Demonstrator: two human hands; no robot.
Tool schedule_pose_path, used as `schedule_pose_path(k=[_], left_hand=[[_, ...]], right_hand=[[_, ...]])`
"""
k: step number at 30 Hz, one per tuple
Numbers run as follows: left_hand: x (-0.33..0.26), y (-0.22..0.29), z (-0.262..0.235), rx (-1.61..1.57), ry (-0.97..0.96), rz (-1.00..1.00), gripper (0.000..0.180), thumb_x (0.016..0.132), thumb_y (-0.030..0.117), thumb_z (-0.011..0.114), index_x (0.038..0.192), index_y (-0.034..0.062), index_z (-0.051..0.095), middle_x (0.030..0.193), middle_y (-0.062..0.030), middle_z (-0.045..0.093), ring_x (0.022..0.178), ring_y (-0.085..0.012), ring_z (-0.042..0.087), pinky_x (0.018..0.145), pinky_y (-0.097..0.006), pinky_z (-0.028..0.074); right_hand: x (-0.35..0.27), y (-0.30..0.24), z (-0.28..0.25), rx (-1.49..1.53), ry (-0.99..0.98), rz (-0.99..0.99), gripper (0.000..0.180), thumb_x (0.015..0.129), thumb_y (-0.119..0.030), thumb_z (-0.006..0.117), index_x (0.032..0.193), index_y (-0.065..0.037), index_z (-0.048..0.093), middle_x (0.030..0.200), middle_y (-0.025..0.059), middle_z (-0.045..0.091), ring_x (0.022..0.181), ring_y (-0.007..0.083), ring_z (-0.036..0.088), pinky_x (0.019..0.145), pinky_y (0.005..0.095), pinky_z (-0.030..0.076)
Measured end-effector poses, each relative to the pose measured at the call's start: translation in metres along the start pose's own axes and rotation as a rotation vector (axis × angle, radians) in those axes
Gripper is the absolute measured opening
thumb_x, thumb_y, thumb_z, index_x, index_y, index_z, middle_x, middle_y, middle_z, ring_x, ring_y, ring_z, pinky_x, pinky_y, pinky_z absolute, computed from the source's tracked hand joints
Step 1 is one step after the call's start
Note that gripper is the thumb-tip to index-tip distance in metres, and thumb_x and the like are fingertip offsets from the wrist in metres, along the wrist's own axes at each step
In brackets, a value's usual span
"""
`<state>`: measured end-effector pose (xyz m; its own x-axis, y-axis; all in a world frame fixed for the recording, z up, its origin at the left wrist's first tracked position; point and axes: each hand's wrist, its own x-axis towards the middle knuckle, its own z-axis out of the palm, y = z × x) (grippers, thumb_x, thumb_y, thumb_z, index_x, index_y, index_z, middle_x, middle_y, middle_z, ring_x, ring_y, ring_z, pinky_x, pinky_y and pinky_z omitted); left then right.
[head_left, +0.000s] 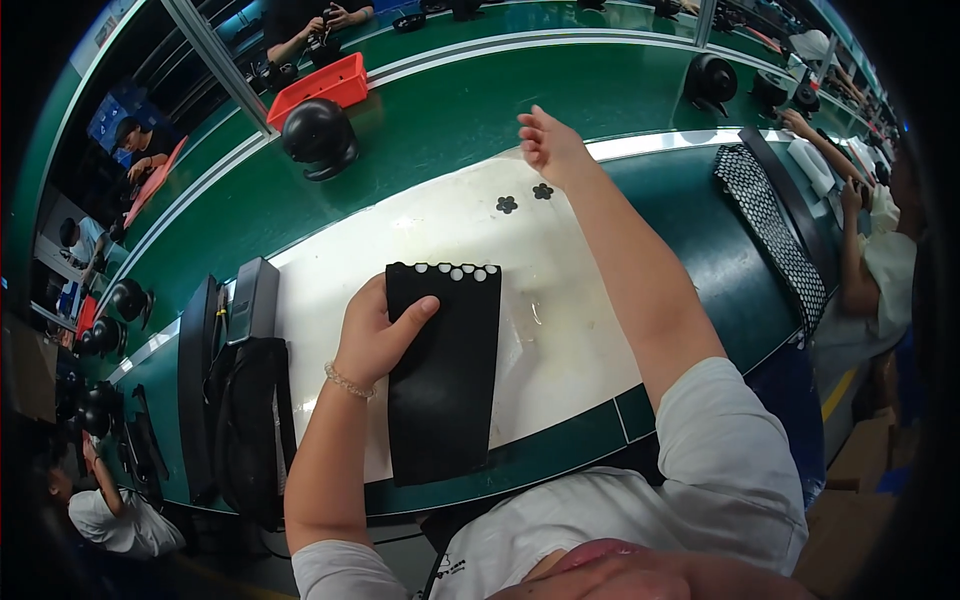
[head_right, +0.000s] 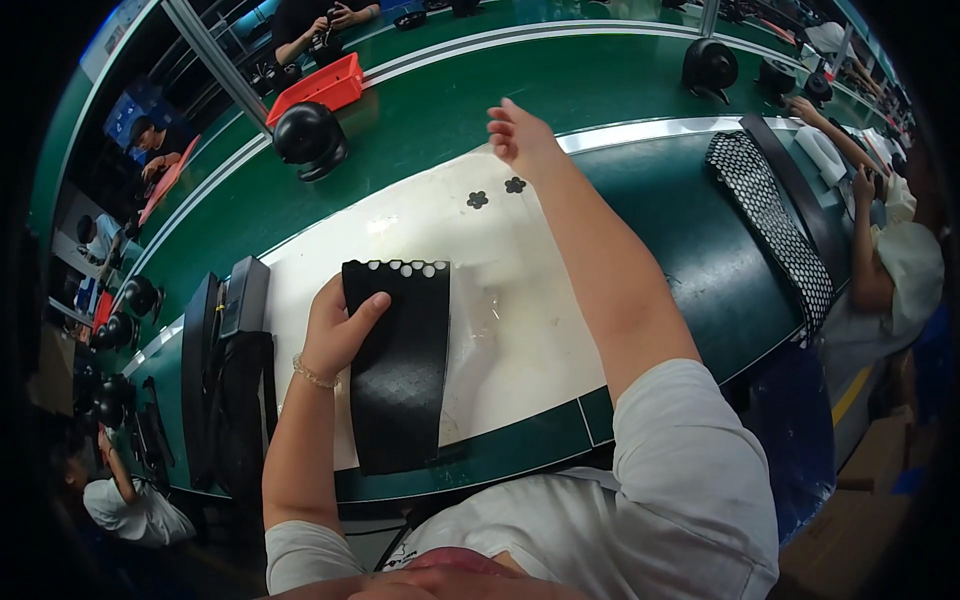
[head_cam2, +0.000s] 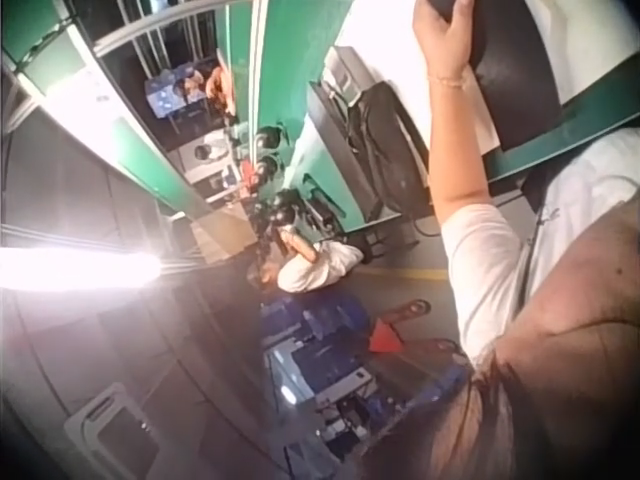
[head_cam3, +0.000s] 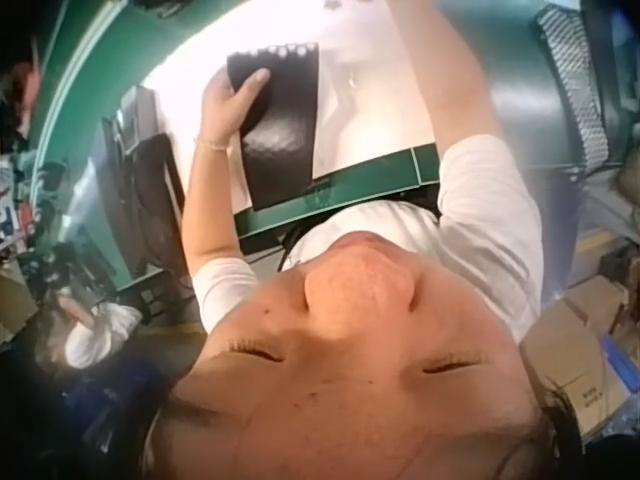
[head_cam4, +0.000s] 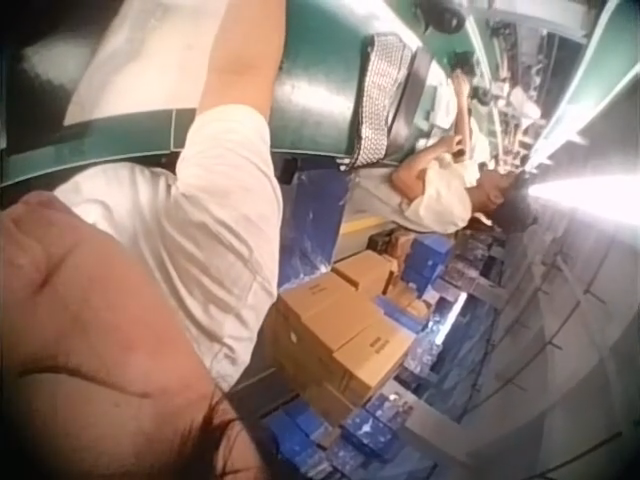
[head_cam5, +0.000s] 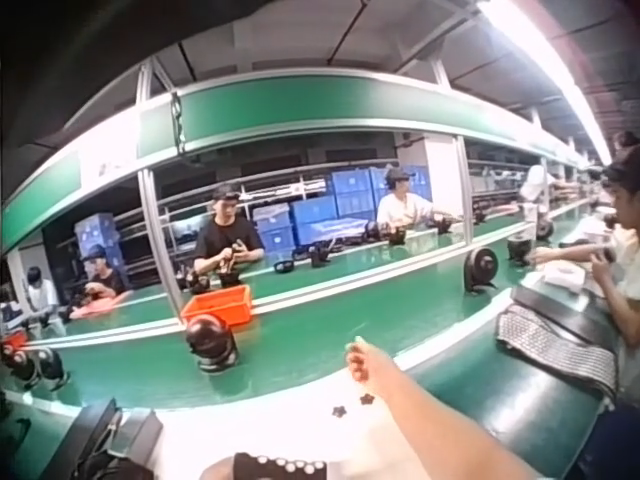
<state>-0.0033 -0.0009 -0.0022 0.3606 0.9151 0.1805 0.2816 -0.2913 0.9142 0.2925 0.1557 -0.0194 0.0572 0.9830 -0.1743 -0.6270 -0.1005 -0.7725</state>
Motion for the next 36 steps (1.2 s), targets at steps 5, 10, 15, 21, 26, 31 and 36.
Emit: schedule_pose_path(k=[5,10,15,21,26,31,36], left_hand=[[0.000,0.000,-0.002,0.022,-0.001,0.015,0.032,0.077,0.023,0.066,0.093,-0.0028,0.056,0.084,-0.0094,0.061,0.077,-0.0149,0.058,0.070,-0.027,0.046],[0.002,0.001,-0.001,0.017,-0.002,0.008,0.032,0.077,0.022,0.066,0.093,-0.0028,0.056,0.084,-0.0091,0.062,0.076,-0.0150,0.058,0.070,-0.027,0.046],[0.002,0.001,-0.003,0.022,-0.005,0.002,0.032,0.077,0.022,0.066,0.093,-0.0029,0.056,0.084,-0.0091,0.062,0.077,-0.0149,0.058,0.071,-0.027,0.046],[0.003,0.000,0.001,0.001,0.001,0.044,0.030,0.077,0.020,0.065,0.094,-0.0031,0.056,0.086,-0.0094,0.061,0.079,-0.0138,0.056,0.072,-0.026,0.045],[0.000,0.000,0.000,-0.043,-0.006,0.042,0.029,0.079,0.018,0.064,0.097,-0.0028,0.055,0.088,-0.0062,0.060,0.080,-0.0121,0.054,0.073,-0.025,0.043],[0.002,0.006,0.001,0.012,-0.031,0.011,0.031,0.079,0.021,0.064,0.097,-0.0031,0.054,0.088,-0.0059,0.059,0.081,-0.0121,0.054,0.074,-0.025,0.043],[0.004,0.007,0.004,-0.005,-0.026,0.020,0.033,0.079,0.023,0.065,0.096,-0.0029,0.054,0.087,-0.0058,0.059,0.080,-0.0119,0.053,0.073,-0.025,0.043]], right_hand=[[0.011,0.004,-0.009,-0.069,0.347,-0.234,0.019,0.088,-0.024,0.047,0.100,-0.009,0.049,0.080,0.0039,0.056,0.064,0.0126,0.050,0.051,0.0251,0.039],[0.018,0.006,-0.014,-0.701,0.532,-0.839,0.029,0.080,-0.019,0.054,0.107,-0.010,0.048,0.092,0.0084,0.056,0.083,0.0196,0.055,0.074,0.0350,0.043],[0.001,0.020,0.003,-1.461,0.560,-1.162,0.043,0.068,-0.010,0.059,0.109,-0.016,0.048,0.111,0.0022,0.048,0.106,0.0225,0.044,0.089,0.0430,0.031],[-0.002,0.030,0.012,-2.004,0.508,-1.397,0.060,0.064,-0.016,0.065,0.118,-0.020,0.039,0.132,0.0014,0.028,0.123,0.0213,0.026,0.093,0.0480,0.022],[-0.002,0.041,0.018,-1.732,0.149,-0.937,0.063,0.075,-0.043,0.055,0.127,-0.017,0.031,0.138,0.0062,0.022,0.128,0.0256,0.019,0.097,0.0500,0.018],[-0.017,0.016,0.026,-1.176,-0.139,-0.331,0.087,0.075,-0.074,0.030,0.139,-0.015,0.014,0.143,0.0113,0.016,0.132,0.0303,0.014,0.104,0.0438,0.015],[-0.019,0.003,0.024,-0.561,-0.415,-0.075,0.093,0.073,-0.077,0.022,0.139,-0.014,0.008,0.143,0.0117,0.016,0.132,0.0290,0.016,0.104,0.0469,0.016]])
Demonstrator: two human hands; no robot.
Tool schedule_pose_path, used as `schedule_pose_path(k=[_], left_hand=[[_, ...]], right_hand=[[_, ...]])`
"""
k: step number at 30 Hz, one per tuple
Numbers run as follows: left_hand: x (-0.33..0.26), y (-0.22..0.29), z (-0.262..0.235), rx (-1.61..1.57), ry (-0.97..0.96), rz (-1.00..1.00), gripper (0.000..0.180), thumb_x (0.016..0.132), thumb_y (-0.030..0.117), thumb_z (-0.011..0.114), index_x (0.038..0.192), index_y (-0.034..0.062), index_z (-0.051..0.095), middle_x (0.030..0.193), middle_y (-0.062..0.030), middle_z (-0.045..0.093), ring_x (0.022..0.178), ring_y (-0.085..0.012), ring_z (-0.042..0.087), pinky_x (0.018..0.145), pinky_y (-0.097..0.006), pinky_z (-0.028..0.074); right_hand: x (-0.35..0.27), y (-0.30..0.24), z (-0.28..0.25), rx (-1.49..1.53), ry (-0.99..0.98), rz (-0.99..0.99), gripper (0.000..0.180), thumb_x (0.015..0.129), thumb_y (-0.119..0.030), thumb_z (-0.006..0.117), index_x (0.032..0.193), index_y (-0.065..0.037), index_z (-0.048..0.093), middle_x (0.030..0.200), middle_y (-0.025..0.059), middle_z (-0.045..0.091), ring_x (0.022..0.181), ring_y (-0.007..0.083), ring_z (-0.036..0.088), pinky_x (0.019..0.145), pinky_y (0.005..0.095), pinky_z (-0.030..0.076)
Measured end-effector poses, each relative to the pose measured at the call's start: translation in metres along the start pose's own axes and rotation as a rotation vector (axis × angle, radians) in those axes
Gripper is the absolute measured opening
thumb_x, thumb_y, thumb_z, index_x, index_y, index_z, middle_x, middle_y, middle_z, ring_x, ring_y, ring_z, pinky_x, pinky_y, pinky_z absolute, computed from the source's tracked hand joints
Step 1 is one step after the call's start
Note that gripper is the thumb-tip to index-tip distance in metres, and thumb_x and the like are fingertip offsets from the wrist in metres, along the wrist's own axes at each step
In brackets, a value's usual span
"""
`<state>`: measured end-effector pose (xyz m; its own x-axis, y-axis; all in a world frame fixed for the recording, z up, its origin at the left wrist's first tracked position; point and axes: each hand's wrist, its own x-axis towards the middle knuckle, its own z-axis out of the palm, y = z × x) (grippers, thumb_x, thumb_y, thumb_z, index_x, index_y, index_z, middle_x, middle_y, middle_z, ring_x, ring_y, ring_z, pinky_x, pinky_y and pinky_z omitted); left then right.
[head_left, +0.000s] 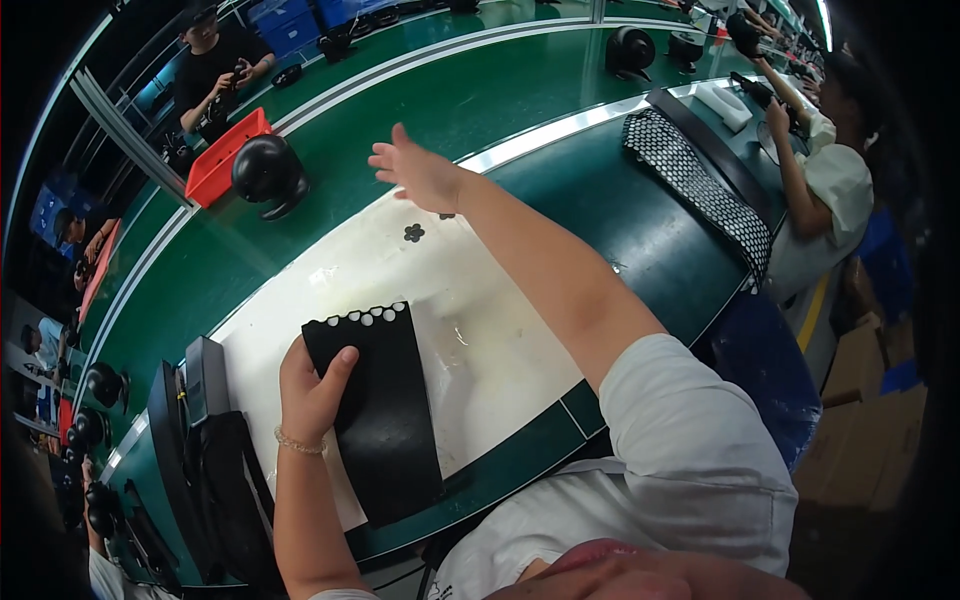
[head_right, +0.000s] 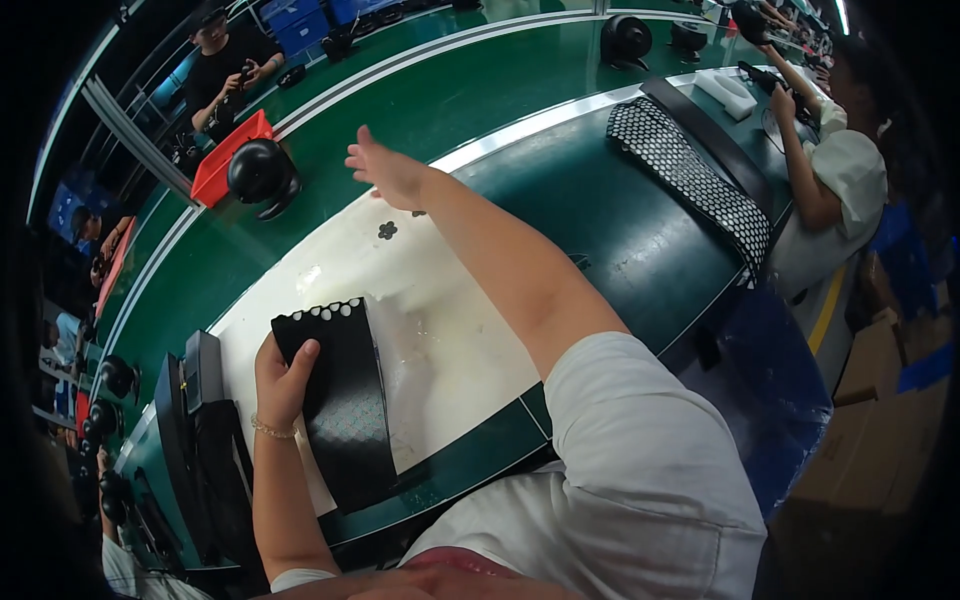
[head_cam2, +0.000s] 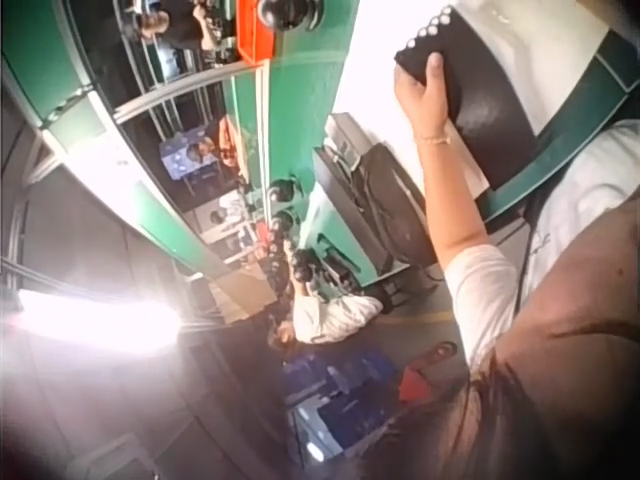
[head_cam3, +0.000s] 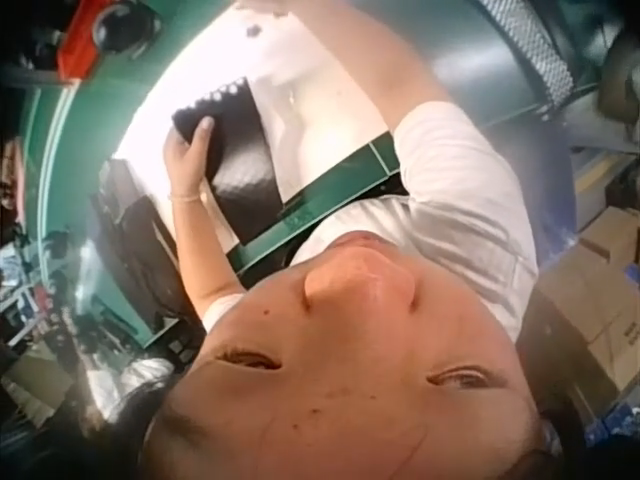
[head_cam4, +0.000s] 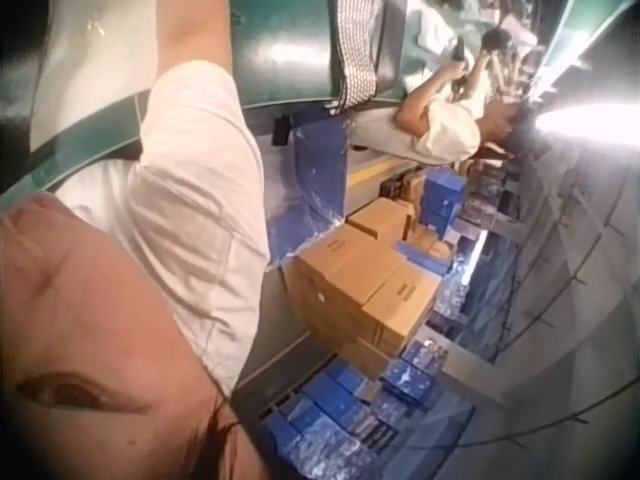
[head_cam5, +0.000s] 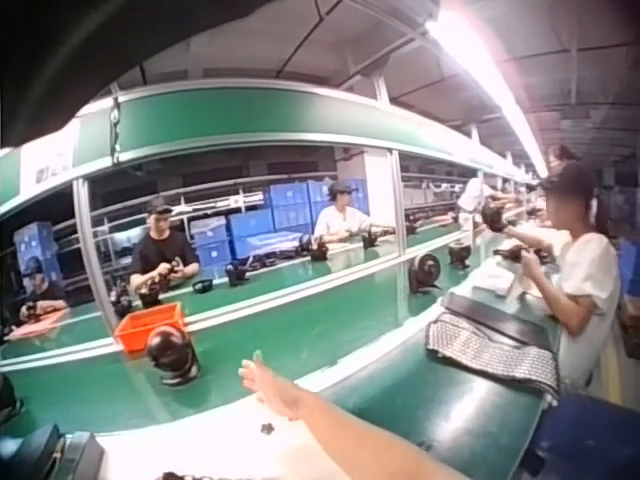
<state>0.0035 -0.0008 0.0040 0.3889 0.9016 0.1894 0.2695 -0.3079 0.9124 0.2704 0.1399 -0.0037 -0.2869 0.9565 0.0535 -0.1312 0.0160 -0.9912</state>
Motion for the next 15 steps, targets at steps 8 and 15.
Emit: schedule_pose_path(k=[8,15], left_hand=[[0.002,0.000,-0.001,0.035,0.005,0.010,0.033,0.079,0.025,0.064,0.094,-0.0028,0.055,0.085,-0.0058,0.059,0.078,-0.0126,0.053,0.072,-0.025,0.043],[0.000,-0.003,-0.002,0.031,0.005,0.008,0.034,0.079,0.026,0.064,0.094,-0.0027,0.055,0.086,-0.0061,0.059,0.079,-0.0130,0.054,0.072,-0.026,0.043]], right_hand=[[-0.022,-0.022,-0.007,0.459,-0.382,0.032,0.101,0.065,-0.082,0.011,0.138,-0.012,0.012,0.133,0.0198,0.034,0.103,0.0314,0.055,0.055,0.0317,0.054],[-0.027,-0.023,-0.008,0.356,-0.471,0.192,0.095,0.069,-0.077,0.022,0.129,-0.004,0.033,0.096,0.0216,0.060,0.046,0.0187,0.061,0.031,0.0205,0.043]])
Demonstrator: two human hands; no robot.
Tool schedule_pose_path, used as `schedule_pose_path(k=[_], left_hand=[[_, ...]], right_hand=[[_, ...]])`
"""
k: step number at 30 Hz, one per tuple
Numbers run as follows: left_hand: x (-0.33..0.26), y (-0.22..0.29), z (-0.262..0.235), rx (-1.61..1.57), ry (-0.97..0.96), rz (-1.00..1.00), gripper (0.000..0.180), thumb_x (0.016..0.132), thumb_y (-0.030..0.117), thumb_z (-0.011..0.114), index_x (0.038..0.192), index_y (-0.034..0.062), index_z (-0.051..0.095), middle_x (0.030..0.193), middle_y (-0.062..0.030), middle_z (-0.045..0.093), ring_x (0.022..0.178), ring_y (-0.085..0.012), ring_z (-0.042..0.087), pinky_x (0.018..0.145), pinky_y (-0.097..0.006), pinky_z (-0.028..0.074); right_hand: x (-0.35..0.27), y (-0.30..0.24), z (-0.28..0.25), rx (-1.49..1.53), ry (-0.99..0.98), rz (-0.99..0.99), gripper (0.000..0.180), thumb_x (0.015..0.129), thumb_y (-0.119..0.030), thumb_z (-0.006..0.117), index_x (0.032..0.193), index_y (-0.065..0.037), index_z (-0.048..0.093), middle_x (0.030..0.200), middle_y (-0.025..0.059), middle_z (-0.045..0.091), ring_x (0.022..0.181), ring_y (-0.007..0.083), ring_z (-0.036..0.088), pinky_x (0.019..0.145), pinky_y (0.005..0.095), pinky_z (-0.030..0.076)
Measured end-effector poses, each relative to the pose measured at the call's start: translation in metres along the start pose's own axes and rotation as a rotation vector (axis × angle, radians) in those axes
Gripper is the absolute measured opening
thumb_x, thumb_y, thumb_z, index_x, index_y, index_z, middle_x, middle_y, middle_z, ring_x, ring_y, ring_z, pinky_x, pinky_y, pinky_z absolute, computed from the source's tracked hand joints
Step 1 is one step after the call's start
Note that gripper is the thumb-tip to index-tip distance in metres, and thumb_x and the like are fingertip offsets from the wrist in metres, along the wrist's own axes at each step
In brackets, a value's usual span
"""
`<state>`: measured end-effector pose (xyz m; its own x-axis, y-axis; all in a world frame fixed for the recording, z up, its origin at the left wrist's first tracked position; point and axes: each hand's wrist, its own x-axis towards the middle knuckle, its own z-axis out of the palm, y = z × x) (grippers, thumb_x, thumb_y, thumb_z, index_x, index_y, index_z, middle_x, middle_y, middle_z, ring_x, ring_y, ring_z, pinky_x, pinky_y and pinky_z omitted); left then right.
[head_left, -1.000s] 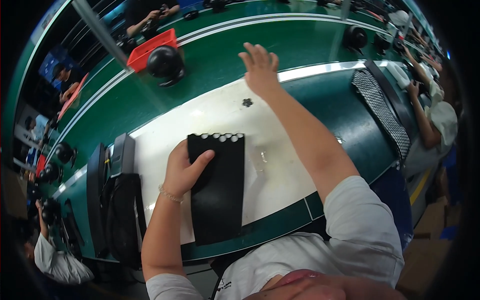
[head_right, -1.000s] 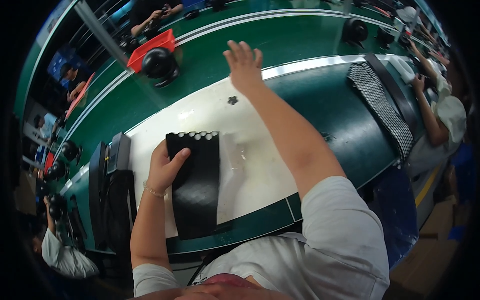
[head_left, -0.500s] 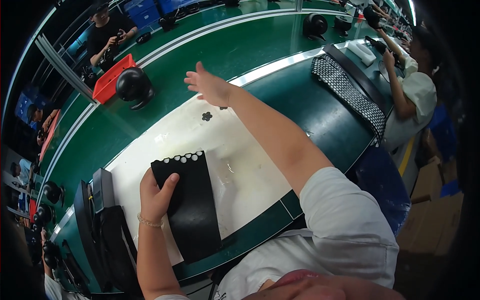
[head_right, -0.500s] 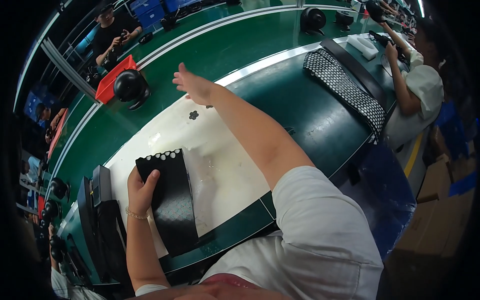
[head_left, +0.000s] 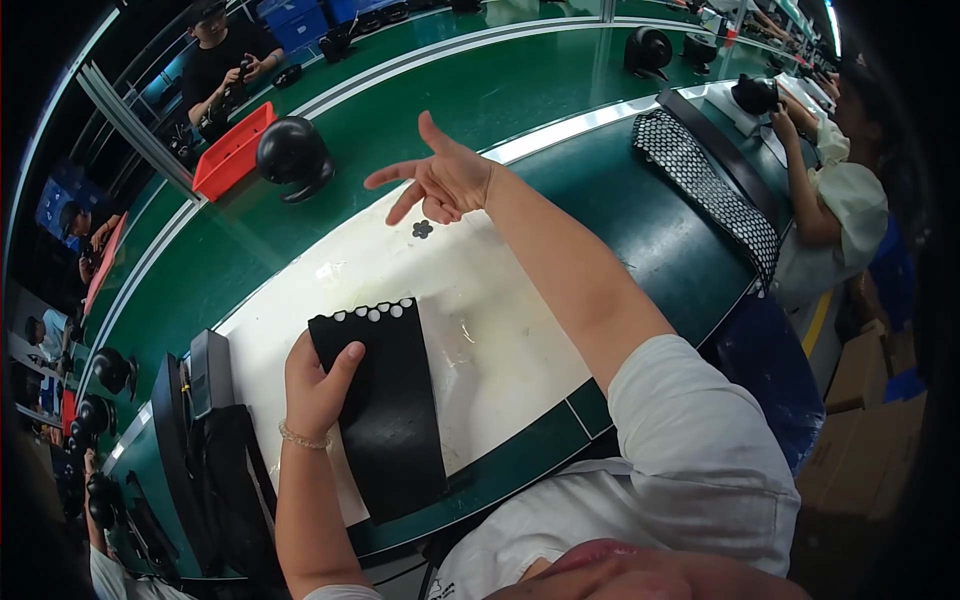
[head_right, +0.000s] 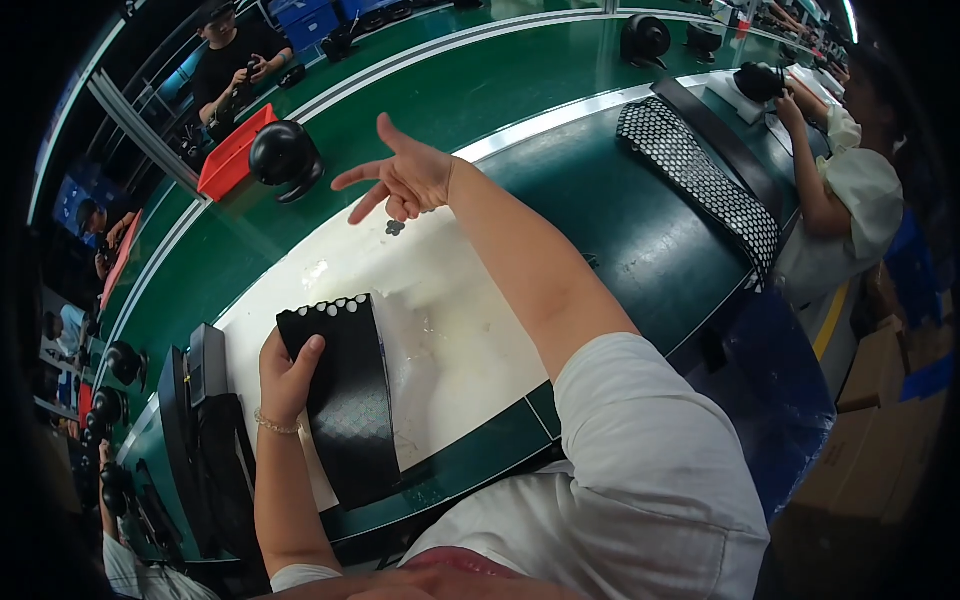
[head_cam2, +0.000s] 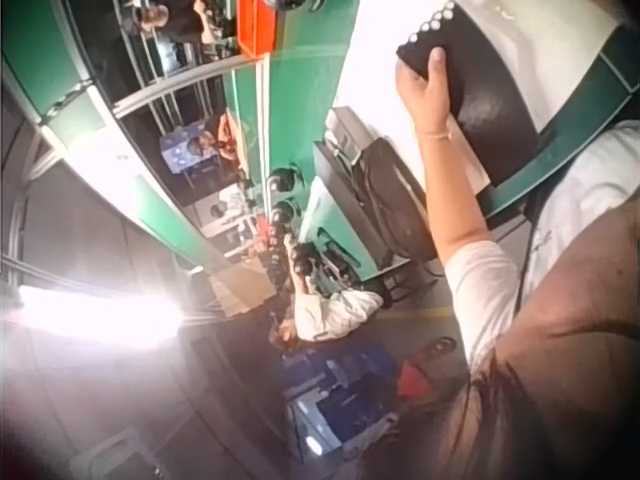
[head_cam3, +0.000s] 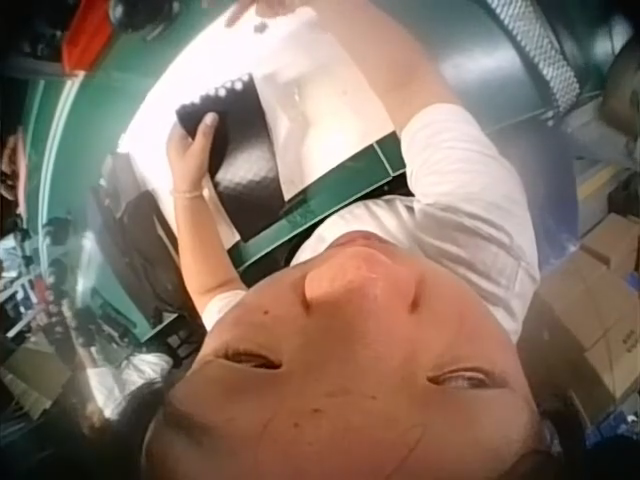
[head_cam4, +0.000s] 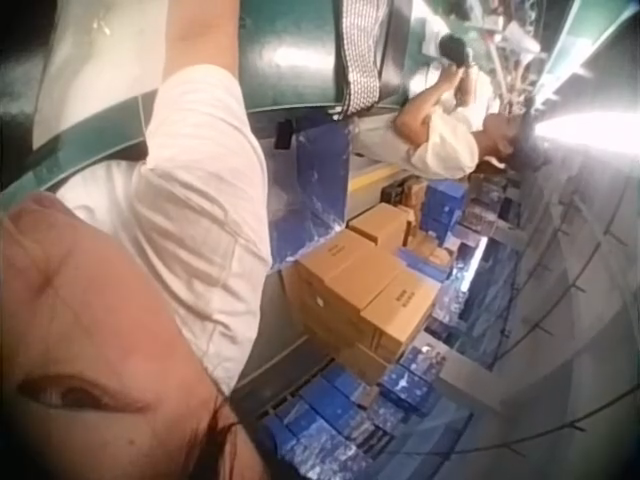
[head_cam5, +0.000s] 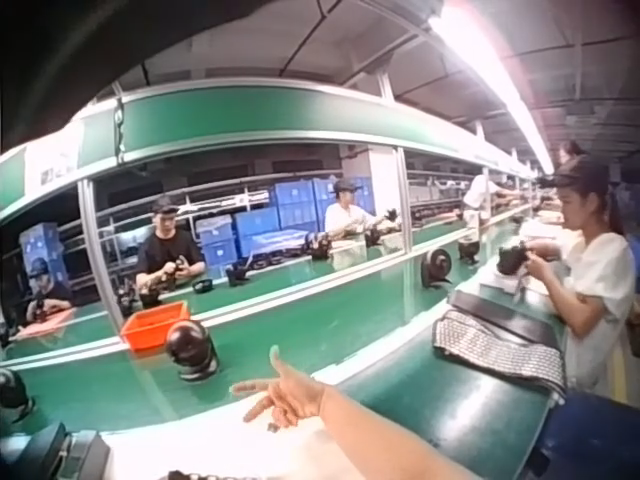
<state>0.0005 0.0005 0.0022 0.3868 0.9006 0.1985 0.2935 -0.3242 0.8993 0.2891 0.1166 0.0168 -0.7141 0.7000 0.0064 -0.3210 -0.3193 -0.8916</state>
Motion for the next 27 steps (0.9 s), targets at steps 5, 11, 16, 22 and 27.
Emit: schedule_pose_path(k=[5,11,16,22,27], left_hand=[[-0.001,0.000,-0.001,0.011,-0.005,-0.008,0.033,0.079,0.025,0.064,0.095,-0.0028,0.055,0.086,-0.0062,0.059,0.079,-0.0130,0.054,0.073,-0.025,0.043],[-0.001,0.001,0.001,-0.013,-0.011,-0.025,0.033,0.079,0.024,0.064,0.096,-0.0027,0.055,0.087,-0.0058,0.059,0.079,-0.0124,0.054,0.073,-0.025,0.043],[-0.002,-0.001,-0.001,-0.015,-0.008,-0.023,0.032,0.079,0.023,0.064,0.096,-0.0028,0.055,0.087,-0.0061,0.059,0.080,-0.0123,0.054,0.073,-0.025,0.043],[0.002,0.002,0.004,0.012,0.043,-0.012,0.028,0.077,0.020,0.064,0.092,-0.0026,0.057,0.085,-0.0086,0.061,0.077,-0.0149,0.057,0.071,-0.027,0.045],[0.002,0.001,0.000,0.098,0.053,0.039,0.030,0.075,0.023,0.065,0.092,-0.0018,0.059,0.084,-0.0137,0.061,0.077,-0.0239,0.059,0.071,-0.030,0.045]], right_hand=[[0.007,-0.008,0.025,-0.387,-0.053,0.232,0.053,0.069,-0.008,0.064,0.119,-0.002,0.046,0.071,0.0118,0.063,0.035,0.0104,0.051,0.032,0.0189,0.035],[0.019,-0.003,0.055,-0.972,-0.063,0.541,0.043,0.072,-0.010,0.065,0.111,-0.001,0.052,0.076,0.0117,0.063,0.047,0.0133,0.056,0.044,0.0237,0.045],[0.029,0.009,0.073,-1.470,0.297,0.405,0.024,0.075,-0.006,0.056,0.099,-0.002,0.059,0.073,0.0141,0.060,0.057,0.0227,0.060,0.052,0.0333,0.048],[0.055,0.043,0.047,-1.921,0.617,-0.355,0.024,0.082,-0.019,0.051,0.102,-0.007,0.057,0.111,0.0094,0.055,0.090,0.0283,0.057,0.075,0.0395,0.046],[0.090,0.054,0.020,-1.901,0.586,-0.318,0.026,0.082,-0.024,0.052,0.103,-0.009,0.056,0.121,0.0048,0.049,0.097,0.0271,0.054,0.079,0.0390,0.046]])
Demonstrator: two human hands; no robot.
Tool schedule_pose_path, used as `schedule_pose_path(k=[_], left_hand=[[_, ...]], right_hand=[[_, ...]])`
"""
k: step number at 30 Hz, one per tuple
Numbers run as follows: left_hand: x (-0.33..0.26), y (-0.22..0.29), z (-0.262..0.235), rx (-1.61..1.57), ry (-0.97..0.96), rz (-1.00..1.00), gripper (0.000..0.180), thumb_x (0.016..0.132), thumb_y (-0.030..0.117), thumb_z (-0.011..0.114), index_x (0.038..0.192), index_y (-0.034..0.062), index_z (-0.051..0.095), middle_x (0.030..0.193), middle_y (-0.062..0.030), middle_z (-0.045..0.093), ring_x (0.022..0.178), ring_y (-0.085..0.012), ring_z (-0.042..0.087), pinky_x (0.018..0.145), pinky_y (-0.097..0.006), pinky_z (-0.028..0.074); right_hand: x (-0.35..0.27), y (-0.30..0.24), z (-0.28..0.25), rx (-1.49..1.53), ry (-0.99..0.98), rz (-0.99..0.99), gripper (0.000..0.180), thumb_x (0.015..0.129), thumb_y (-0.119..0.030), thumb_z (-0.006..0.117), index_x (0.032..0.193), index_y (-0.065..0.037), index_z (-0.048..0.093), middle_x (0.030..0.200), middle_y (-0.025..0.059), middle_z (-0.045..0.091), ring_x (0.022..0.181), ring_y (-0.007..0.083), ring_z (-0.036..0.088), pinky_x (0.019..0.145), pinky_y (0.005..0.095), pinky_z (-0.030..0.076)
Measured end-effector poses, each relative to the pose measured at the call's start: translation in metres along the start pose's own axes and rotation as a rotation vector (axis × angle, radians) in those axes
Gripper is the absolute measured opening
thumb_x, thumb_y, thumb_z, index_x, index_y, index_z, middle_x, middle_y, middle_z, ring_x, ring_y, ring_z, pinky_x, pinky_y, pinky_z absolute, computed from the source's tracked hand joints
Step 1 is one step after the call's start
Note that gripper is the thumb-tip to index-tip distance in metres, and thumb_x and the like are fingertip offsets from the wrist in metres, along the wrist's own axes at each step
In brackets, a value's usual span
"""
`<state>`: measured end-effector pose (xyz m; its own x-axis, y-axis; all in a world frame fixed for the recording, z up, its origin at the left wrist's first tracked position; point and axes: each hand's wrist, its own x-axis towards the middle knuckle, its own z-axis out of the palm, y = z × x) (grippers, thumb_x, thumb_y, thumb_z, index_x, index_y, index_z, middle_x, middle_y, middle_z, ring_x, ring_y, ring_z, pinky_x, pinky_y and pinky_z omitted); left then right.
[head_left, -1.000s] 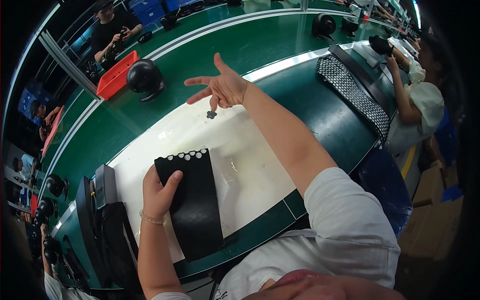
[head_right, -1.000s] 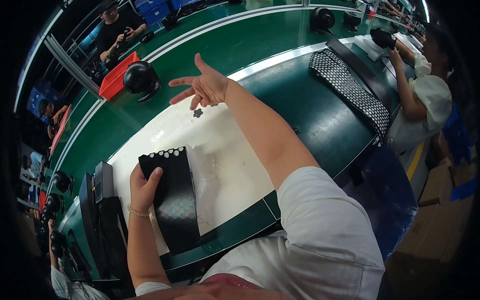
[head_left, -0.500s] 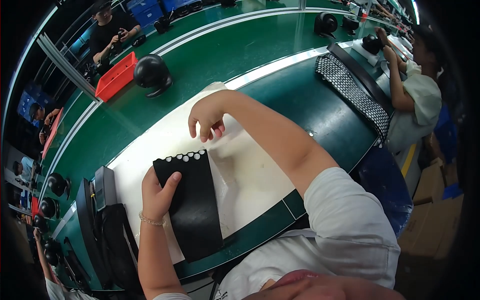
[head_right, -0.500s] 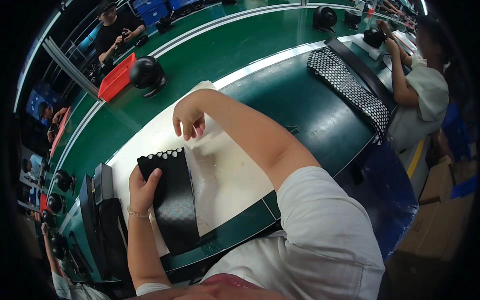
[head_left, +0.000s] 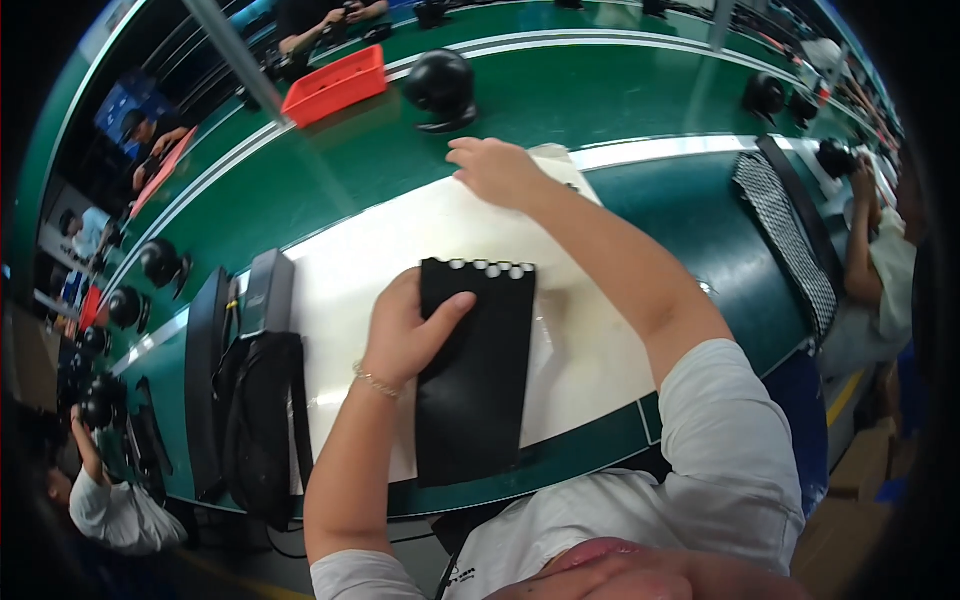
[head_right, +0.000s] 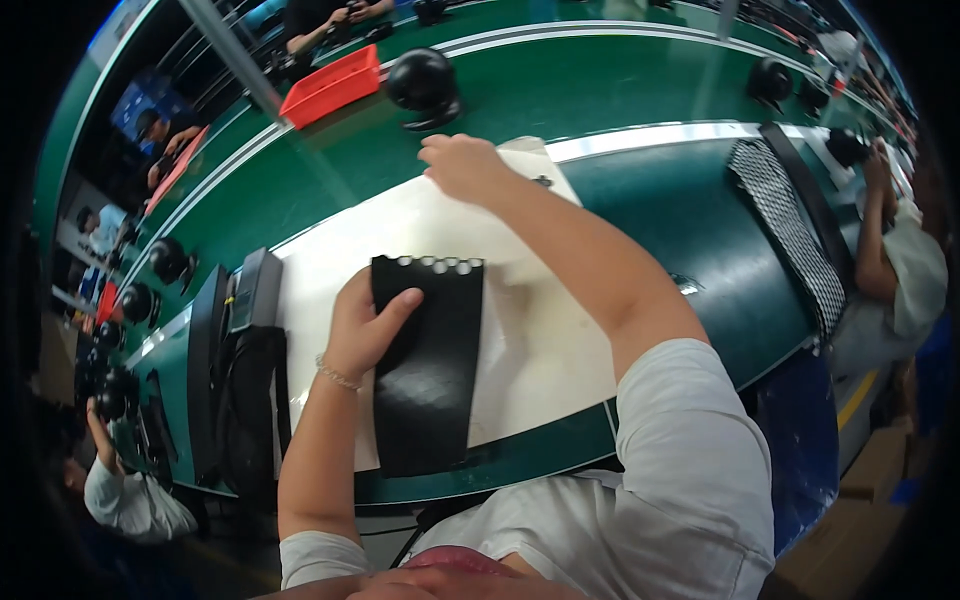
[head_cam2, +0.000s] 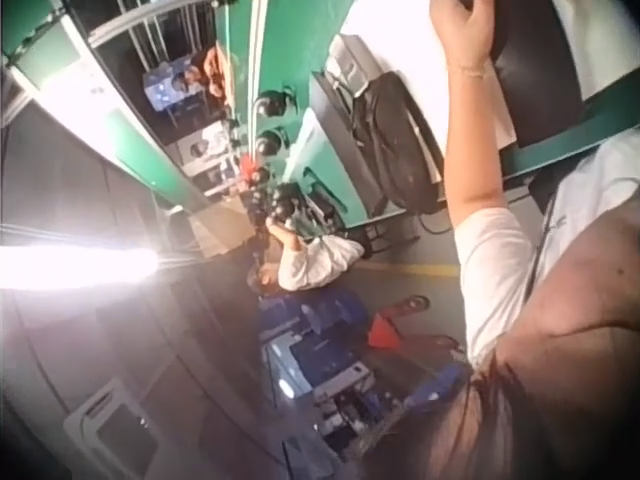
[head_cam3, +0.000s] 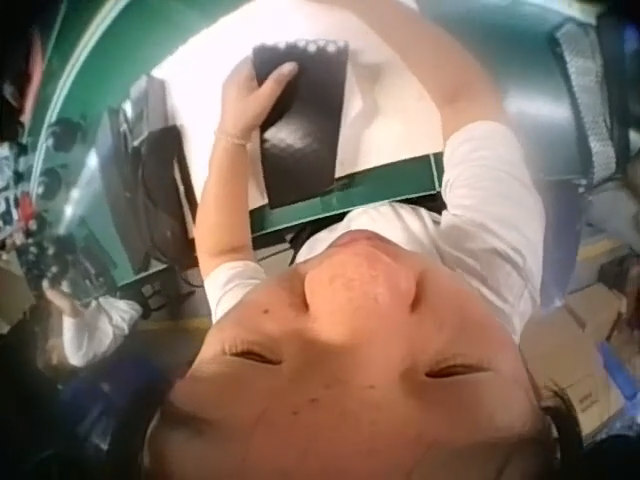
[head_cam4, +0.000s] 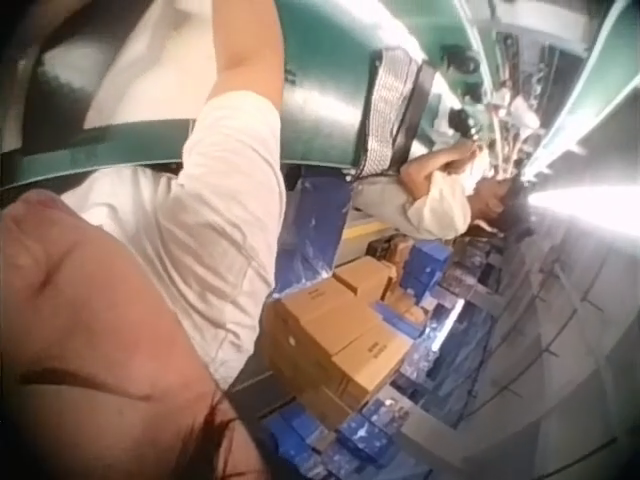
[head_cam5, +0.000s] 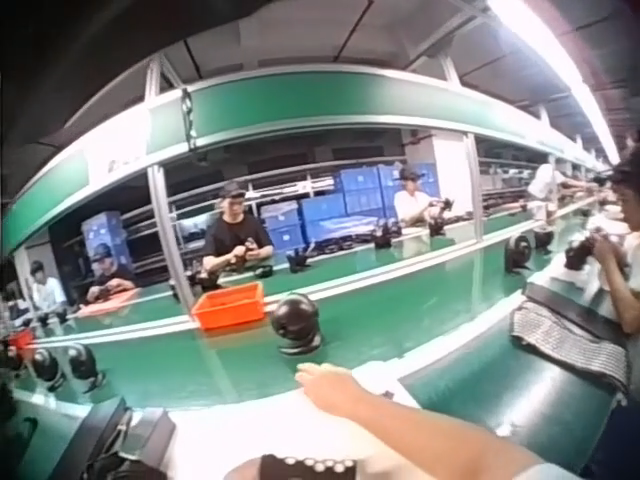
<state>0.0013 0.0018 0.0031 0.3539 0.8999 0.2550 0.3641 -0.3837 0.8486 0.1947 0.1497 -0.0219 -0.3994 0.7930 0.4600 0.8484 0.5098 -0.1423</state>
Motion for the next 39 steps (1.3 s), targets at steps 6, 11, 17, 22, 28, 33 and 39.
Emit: schedule_pose_path(k=[6,11,17,22,28,33,39], left_hand=[[0.001,-0.005,0.000,0.101,0.013,0.106,0.035,0.073,0.031,0.064,0.087,-0.0011,0.059,0.083,-0.0181,0.059,0.079,-0.0346,0.055,0.071,-0.037,0.044],[0.002,-0.012,-0.002,0.220,0.037,0.141,0.042,0.074,0.037,0.062,0.075,-0.0041,0.056,0.074,-0.0177,0.055,0.074,-0.0354,0.052,0.068,-0.040,0.042],[0.000,-0.021,0.001,0.206,0.064,0.187,0.046,0.073,0.040,0.063,0.065,-0.0028,0.050,0.069,-0.0175,0.051,0.070,-0.0344,0.050,0.065,-0.039,0.041],[-0.001,-0.015,-0.003,0.242,0.014,0.128,0.043,0.073,0.039,0.065,0.071,-0.0021,0.052,0.072,-0.0167,0.052,0.071,-0.0330,0.051,0.065,-0.037,0.041],[-0.003,-0.018,-0.007,0.048,0.100,0.232,0.040,0.071,0.036,0.066,0.074,-0.0018,0.054,0.074,-0.0182,0.054,0.074,-0.0350,0.051,0.067,-0.039,0.042],[-0.049,0.048,-0.030,-0.464,0.090,-0.182,0.029,0.076,0.017,0.067,0.097,-0.0017,0.060,0.088,-0.0046,0.062,0.079,-0.0112,0.056,0.072,-0.025,0.045],[-0.149,0.043,-0.037,-0.749,0.466,-0.016,0.035,0.077,0.013,0.065,0.106,-0.0042,0.053,0.098,-0.0084,0.060,0.089,-0.0154,0.057,0.079,-0.027,0.045]], right_hand=[[0.059,0.035,0.036,-0.102,-0.113,0.051,0.036,0.086,-0.036,0.045,0.108,-0.010,0.055,0.123,0.0067,0.046,0.099,0.0258,0.055,0.081,0.0385,0.045],[0.093,0.060,0.070,-0.202,-0.140,0.235,0.059,0.083,-0.056,0.038,0.127,-0.017,0.041,0.130,0.0083,0.041,0.107,0.0299,0.051,0.090,0.0373,0.041],[0.088,0.059,0.055,-0.342,-0.003,0.367,0.034,0.083,-0.035,0.050,0.106,-0.009,0.054,0.102,0.0126,0.054,0.088,0.0303,0.059,0.074,0.0392,0.048],[0.051,0.047,-0.007,-0.172,0.330,0.208,0.027,0.088,-0.030,0.046,0.092,-0.005,0.056,0.083,0.0162,0.060,0.078,0.0337,0.058,0.065,0.0411,0.046],[-0.023,-0.012,-0.102,1.240,0.271,0.616,0.022,0.087,-0.031,0.051,0.091,-0.011,0.058,0.069,-0.0042,0.056,0.052,0.0023,0.040,0.044,0.0188,0.026],[-0.073,-0.061,-0.144,1.503,0.289,0.609,0.022,0.088,-0.026,0.049,0.098,-0.008,0.055,0.071,-0.0023,0.057,0.055,0.0030,0.048,0.043,0.0175,0.031],[-0.105,-0.103,-0.158,1.518,0.010,0.550,0.029,0.088,-0.027,0.047,0.103,-0.004,0.050,0.067,-0.0014,0.058,0.042,0.0025,0.041,0.034,0.0170,0.024]])
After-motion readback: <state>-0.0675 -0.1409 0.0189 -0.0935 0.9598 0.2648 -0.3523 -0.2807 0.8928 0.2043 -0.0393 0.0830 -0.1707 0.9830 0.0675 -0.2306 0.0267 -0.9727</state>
